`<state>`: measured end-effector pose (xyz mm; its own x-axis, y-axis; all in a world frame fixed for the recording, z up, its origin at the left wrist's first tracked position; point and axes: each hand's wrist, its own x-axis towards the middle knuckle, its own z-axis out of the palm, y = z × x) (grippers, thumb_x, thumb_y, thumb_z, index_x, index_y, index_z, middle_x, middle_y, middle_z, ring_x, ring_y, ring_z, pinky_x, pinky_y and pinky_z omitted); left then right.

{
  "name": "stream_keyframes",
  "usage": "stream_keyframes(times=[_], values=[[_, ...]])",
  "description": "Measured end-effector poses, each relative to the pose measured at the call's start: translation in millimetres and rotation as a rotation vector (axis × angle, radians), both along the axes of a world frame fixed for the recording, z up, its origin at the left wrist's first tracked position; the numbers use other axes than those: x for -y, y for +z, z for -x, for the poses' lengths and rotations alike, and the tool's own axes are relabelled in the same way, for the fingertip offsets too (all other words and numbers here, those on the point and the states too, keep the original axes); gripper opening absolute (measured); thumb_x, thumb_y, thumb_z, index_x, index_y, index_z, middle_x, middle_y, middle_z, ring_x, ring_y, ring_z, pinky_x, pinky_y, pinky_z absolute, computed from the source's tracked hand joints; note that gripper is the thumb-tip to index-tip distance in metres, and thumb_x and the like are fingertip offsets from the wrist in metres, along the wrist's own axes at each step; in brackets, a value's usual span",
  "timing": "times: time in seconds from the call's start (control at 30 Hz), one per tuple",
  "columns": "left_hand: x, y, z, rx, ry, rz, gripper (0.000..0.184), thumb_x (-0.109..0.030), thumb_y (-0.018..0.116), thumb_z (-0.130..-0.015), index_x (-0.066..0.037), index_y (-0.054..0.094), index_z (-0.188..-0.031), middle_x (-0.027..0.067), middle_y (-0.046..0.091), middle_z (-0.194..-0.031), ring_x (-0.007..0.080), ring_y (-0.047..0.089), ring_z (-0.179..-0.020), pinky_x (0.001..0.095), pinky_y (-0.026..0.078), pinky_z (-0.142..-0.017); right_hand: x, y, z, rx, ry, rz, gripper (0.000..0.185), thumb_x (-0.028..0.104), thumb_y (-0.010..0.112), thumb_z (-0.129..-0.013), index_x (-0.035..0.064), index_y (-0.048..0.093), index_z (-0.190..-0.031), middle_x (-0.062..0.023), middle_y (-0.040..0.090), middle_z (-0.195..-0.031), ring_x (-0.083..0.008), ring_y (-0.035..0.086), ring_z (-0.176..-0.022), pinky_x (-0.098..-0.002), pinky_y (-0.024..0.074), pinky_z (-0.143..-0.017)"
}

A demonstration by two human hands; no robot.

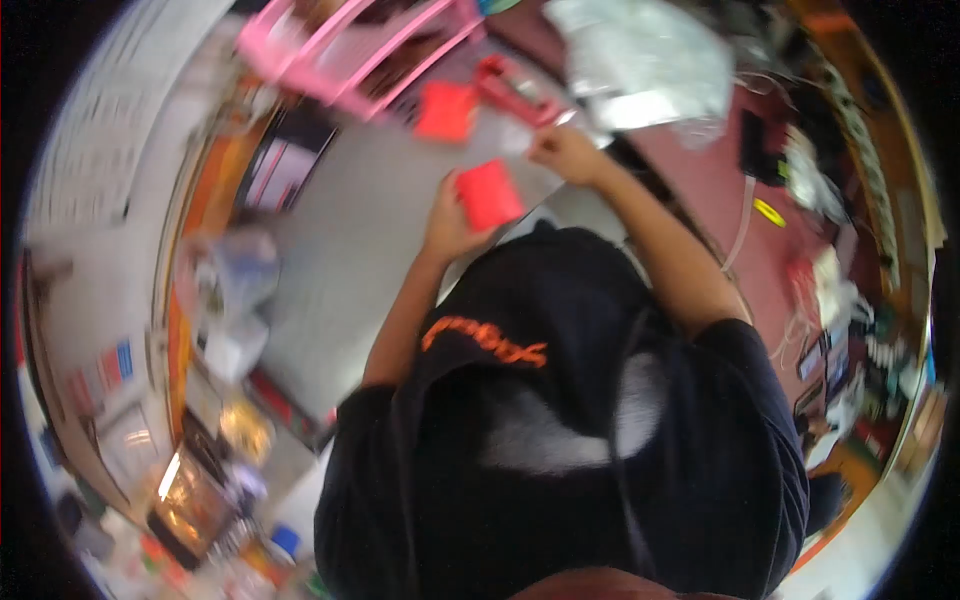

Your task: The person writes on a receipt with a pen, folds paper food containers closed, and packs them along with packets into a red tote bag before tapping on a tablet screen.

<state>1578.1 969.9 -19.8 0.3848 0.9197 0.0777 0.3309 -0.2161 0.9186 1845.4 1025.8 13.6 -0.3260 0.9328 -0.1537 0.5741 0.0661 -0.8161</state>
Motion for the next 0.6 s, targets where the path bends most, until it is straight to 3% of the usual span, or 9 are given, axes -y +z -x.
stream_keyframes(times=[0.1,0.17,0.23,0.37,0.47,0.53,0.57,0.6], values=[[5,-8,19,-0.081,0.063,-0.058,0.11,-0.026,0.092,-0.055,0.003,0.03,-0.141,0.0205,0.05,-0.132,0.0316,0.055,-0.12,0.0395,0.045,-0.103,10,12,65,0.157,0.149,-0.059,0.031,0.037,0.07,-0.082,0.0067,0.065,-0.079,-0.013,0.067,-0.078,-0.028,0.067,-0.076,-0.041,0.0496,-0.068],[10,-8,20,-0.083,0.004,-0.088,0.117,-0.023,0.094,-0.055,-0.003,0.022,-0.144,0.0231,0.037,-0.146,0.0337,0.048,-0.129,0.0434,0.047,-0.103,22,19,103,0.273,0.205,-0.102,0.035,0.041,0.07,-0.082,0.0065,0.066,-0.079,-0.0136,0.068,-0.08,-0.0293,0.068,-0.079,-0.041,0.0504,-0.07],[12,-11,21,-0.045,0.031,-0.072,0.114,-0.024,0.094,-0.055,-0.005,0.023,-0.143,0.023,0.036,-0.146,0.0343,0.048,-0.129,0.0434,0.047,-0.103,29,23,125,0.789,0.275,-0.143,0.044,0.05,0.069,-0.08,0.0069,0.066,-0.079,-0.0139,0.07,-0.082,-0.0302,0.069,-0.083,-0.041,0.0517,-0.072],[9,-29,25,0.036,0.001,-0.166,0.106,-0.027,0.093,-0.056,-0.008,0.028,-0.138,0.0238,0.037,-0.146,0.0376,0.045,-0.131,0.0454,0.046,-0.104,31,30,107,0.785,0.139,-0.142,0.051,0.059,0.07,-0.075,0.0083,0.068,-0.079,-0.0142,0.07,-0.083,-0.0325,0.069,-0.084,-0.0429,0.0522,-0.07],[10,-39,24,0.022,0.024,-0.379,0.099,-0.026,0.091,-0.058,-0.005,0.037,-0.138,0.0264,0.039,-0.143,0.0428,0.044,-0.129,0.0437,0.041,-0.106,29,-6,80,0.618,-0.07,0.031,0.053,0.06,0.076,-0.072,0.0077,0.067,-0.08,-0.0105,0.069,-0.077,-0.0256,0.068,-0.076,-0.0394,0.051,-0.064],[18,-27,24,-0.068,0.0,-0.343,0.097,-0.028,0.089,-0.062,-0.005,0.036,-0.14,0.0291,0.032,-0.147,0.0458,0.039,-0.133,0.045,0.038,-0.109,36,-63,59,-0.083,-0.193,0.36,0.051,0.054,0.08,-0.073,0.0055,0.066,-0.079,-0.0045,0.064,-0.073,-0.0166,0.06,-0.068,-0.0343,0.0485,-0.061],[20,-18,20,-0.164,-0.025,-0.312,0.095,-0.029,0.087,-0.066,-0.005,0.035,-0.143,0.0317,0.025,-0.15,0.0487,0.033,-0.136,0.0463,0.035,-0.111,39,-74,59,-0.126,-0.23,0.304,0.046,0.047,0.081,-0.076,0.0042,0.064,-0.076,-0.0012,0.059,-0.071,-0.0116,0.052,-0.066,-0.0314,0.0458,-0.059],[23,-23,18,-0.225,-0.048,-0.317,0.094,-0.032,0.082,-0.072,-0.004,0.03,-0.146,0.0332,0.017,-0.153,0.0492,0.027,-0.139,0.0468,0.032,-0.112,44,-77,60,-0.222,-0.292,0.341,0.046,0.047,0.08,-0.077,0.0042,0.065,-0.077,-0.0031,0.06,-0.071,-0.0124,0.053,-0.067,-0.0322,0.046,-0.06]])
